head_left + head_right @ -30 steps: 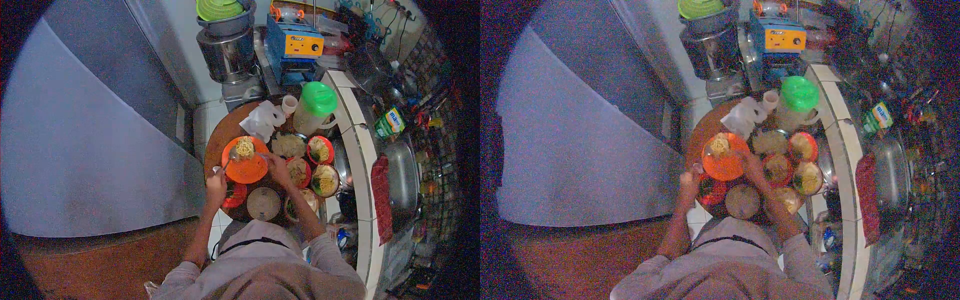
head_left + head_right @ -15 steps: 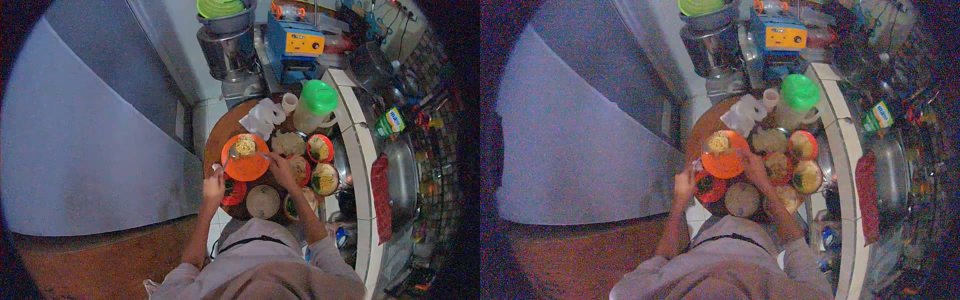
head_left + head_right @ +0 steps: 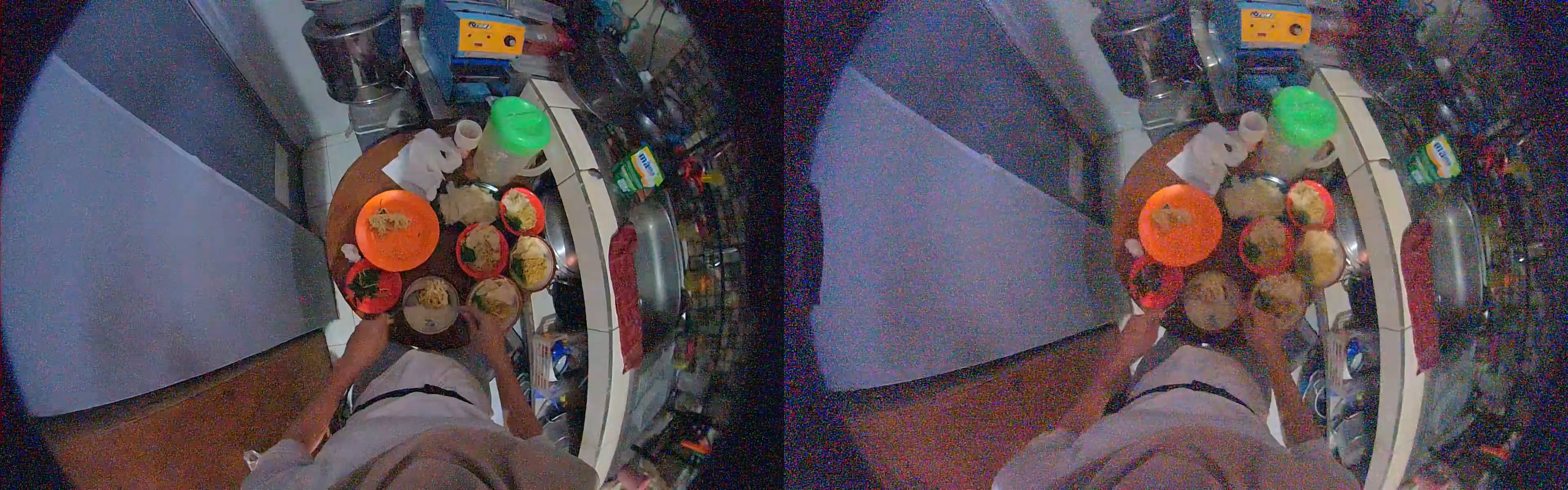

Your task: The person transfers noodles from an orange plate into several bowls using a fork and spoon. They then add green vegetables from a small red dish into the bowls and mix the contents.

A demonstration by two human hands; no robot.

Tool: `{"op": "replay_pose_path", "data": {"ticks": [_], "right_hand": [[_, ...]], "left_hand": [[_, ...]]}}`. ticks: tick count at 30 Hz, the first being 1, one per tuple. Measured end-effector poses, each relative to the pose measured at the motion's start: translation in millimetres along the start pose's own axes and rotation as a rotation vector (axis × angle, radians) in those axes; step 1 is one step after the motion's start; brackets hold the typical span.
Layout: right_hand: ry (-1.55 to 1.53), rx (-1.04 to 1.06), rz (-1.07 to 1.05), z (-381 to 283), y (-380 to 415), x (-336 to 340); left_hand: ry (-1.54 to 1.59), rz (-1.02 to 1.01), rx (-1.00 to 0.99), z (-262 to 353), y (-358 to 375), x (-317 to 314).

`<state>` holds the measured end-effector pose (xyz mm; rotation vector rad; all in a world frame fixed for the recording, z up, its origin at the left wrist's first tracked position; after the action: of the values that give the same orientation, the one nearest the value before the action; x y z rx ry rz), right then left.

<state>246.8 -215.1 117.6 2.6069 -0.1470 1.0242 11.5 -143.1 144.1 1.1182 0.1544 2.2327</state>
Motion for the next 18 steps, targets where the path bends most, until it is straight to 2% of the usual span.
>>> {"op": "replay_pose_path", "data": {"ticks": [3,5,6,8,12,14,15,17,18], "right_hand": [[0.072,-0.134,0.005,6,5,-20],[0.299,-0.258,-0.032,2,0,-29],[0.300,-0.263,-0.028,20,-2,-40],[0.543,-0.183,-0.114,74,-12,-75],[0.545,-0.122,-0.032,77,-19,-78],[0.594,-0.154,-0.012,69,-21,-73],[0.595,-0.148,-0.008,87,-27,-83],[0.579,-0.192,-0.043,152,-41,-117],[0.580,-0.185,-0.041,138,-39,-109]], "left_hand": [[-0.068,0.007,-0.106,-20,-18,-36],[-0.219,-0.116,-0.088,-39,-30,-62],[-0.219,-0.119,-0.094,-41,-31,-66],[-0.233,-0.104,-0.092,-41,-35,-68],[-0.202,0.009,-0.035,-39,-42,-69],[-0.173,0.070,-0.132,-62,-52,-92],[-0.174,0.077,-0.132,-69,-61,-101],[-0.195,-0.014,-0.011,-77,-74,-116],[-0.195,-0.006,-0.009,-76,-75,-115]]}}
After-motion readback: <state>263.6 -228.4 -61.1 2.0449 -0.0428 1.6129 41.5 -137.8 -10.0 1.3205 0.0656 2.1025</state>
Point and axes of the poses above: each hand's wrist, its own y-axis away from the middle knuckle, its own x-axis out of the back of the hand, z = x × y, the point moved 3 cm from there along -y, towards the middle knuckle, and after that the axes turned 5 degrees about -x, right-handed, at the moved point
